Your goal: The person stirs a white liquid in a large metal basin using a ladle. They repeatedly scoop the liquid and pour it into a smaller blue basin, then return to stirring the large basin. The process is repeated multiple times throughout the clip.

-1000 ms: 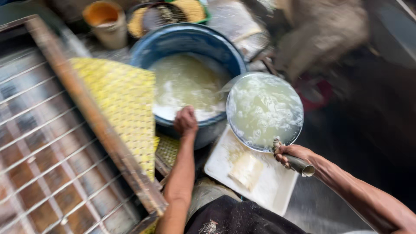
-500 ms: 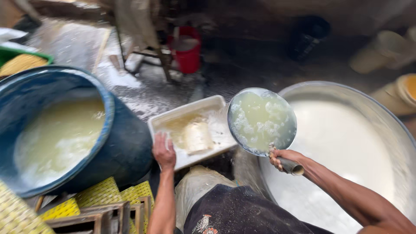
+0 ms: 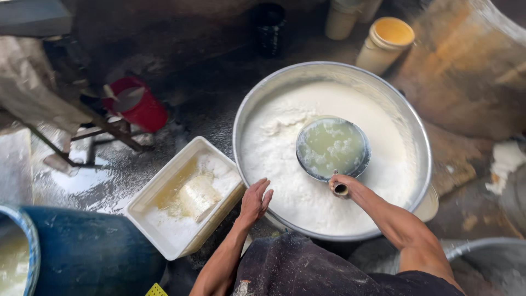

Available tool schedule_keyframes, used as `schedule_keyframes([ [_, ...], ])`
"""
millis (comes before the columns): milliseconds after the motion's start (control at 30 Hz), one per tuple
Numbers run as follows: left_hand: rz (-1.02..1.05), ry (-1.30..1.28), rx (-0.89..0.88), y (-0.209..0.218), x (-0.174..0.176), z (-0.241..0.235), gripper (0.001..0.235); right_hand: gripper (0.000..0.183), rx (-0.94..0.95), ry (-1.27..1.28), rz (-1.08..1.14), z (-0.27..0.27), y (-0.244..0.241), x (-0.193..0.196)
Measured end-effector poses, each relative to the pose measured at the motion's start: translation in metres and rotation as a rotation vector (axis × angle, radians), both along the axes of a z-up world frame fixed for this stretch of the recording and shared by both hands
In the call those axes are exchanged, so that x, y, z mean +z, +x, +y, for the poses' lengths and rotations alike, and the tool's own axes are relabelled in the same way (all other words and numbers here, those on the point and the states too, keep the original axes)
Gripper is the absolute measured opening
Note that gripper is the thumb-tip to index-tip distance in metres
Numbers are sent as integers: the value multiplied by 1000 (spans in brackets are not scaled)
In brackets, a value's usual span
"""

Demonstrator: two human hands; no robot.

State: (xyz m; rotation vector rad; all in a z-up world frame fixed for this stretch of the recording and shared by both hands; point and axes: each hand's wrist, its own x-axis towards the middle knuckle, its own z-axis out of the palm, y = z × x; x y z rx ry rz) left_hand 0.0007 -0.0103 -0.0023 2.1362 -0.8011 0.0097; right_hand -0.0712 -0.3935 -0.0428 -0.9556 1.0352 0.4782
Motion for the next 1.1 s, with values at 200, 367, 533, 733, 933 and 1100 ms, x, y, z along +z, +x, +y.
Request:
schedule_keyframes([
  [200,-87,146,-147,29,-34,-34,42,12,-292,-238,98,-36,-92,-21],
  [367,-63,248,-81,43,-54,-25,42,15,-595,-814,-55,-65,-171,12],
  [533,-57,358,8,36,-52,-34,40,34,-945,-767,-371,-88,-169,25],
  [733,-45,371,64,34,-34,-40,36,17,-925,-271,-437,-128,-78,-16],
  [933,-36,394,80,35,-22,-49,32,11,-809,-3,-322,-141,41,-69],
  [1100,-7,436,73,37,-15,-53,31,15,-780,84,-302,-150,138,-96],
])
